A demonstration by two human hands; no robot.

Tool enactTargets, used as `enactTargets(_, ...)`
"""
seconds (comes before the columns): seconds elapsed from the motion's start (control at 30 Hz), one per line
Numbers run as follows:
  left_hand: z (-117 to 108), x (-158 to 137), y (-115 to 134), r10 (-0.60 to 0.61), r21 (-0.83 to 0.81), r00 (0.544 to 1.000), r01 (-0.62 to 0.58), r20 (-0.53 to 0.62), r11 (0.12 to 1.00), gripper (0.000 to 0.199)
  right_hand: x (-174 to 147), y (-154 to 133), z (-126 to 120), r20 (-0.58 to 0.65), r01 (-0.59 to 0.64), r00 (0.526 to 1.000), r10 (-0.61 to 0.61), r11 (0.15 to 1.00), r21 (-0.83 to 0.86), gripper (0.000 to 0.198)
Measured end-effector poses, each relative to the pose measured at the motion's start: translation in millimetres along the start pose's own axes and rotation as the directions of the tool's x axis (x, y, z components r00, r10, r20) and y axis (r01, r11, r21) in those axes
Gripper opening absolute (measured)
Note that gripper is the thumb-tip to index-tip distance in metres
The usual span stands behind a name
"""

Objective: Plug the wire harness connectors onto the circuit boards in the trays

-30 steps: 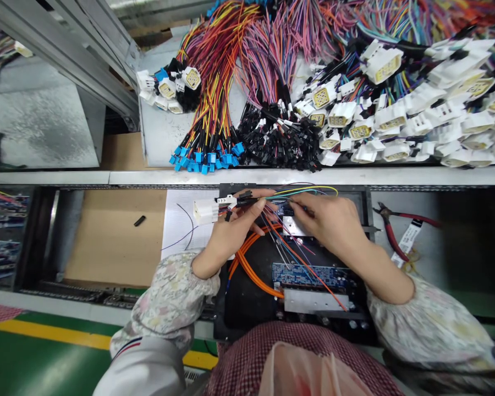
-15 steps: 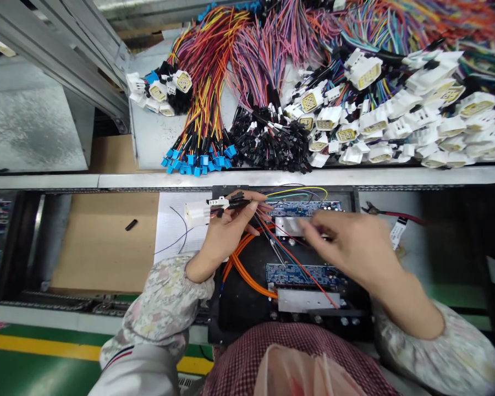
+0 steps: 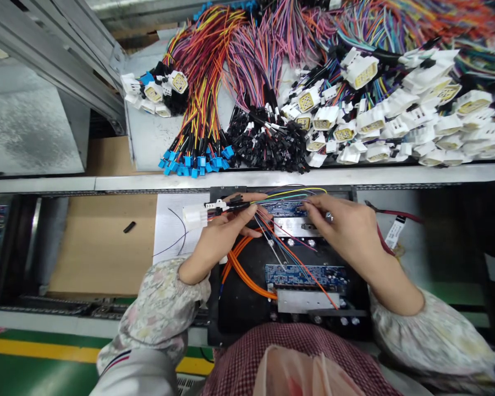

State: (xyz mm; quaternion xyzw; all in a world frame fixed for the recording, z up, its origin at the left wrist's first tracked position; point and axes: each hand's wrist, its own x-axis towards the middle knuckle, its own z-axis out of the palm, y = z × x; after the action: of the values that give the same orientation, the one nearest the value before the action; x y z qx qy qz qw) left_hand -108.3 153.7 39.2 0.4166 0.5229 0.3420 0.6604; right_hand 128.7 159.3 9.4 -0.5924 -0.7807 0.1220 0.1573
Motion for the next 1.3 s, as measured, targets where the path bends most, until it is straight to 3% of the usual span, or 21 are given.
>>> enactTargets(0.23, 1, 0, 1, 0.062, 0.087, 0.997, -0.058, -0.045, 0.995, 0.031, 3, -1, -1, 0.024, 0.019, 1.000, -0.018, 0.999, -0.034, 0.029)
enactTargets(0.6, -3, 2, -3, 0.095, 0.068, 0.995, -0.096, 0.015, 0.993, 0.030, 6, 0, 1, 0.050, 0.052, 0.998, -0.050, 0.998, -0.036, 0.029)
enactTargets(0.77, -1, 1, -1, 0.110, 0.049, 0.994, -0.111, 0.012, 0.993, 0.028, 3, -5, -17, -0.011, 0.065, 0.998, -0.065, 0.998, -0.018, 0.031)
enactTargets(0.9, 1, 2, -1, 0.107, 0.020, 0.994, -0.107, -0.018, 0.994, 0.016, -2, -23, -31, -0.024, 0.200, 0.980, -0.200, 0.979, 0.039, 0.031)
enactTargets(0.97, 1, 3, -3, 0.119, 0.006, 0.992, -0.119, -0.036, 0.993, 0.016, -2, -28, -27, 0.017, 0.241, 0.970, -0.242, 0.970, 0.038, 0.031)
enactTargets(1.1, 0, 4, -5, 0.109, -0.002, 0.992, -0.109, -0.061, 0.994, 0.019, 5, -27, -4, 0.014, 0.162, 0.986, -0.165, 0.979, 0.120, 0.026)
enactTargets(1.3, -2, 5, -7, 0.082, -0.025, 0.996, -0.083, -0.031, 0.996, 0.022, 14, -23, 16, 0.084, 0.123, 0.989, -0.124, 0.992, 0.018, 0.028)
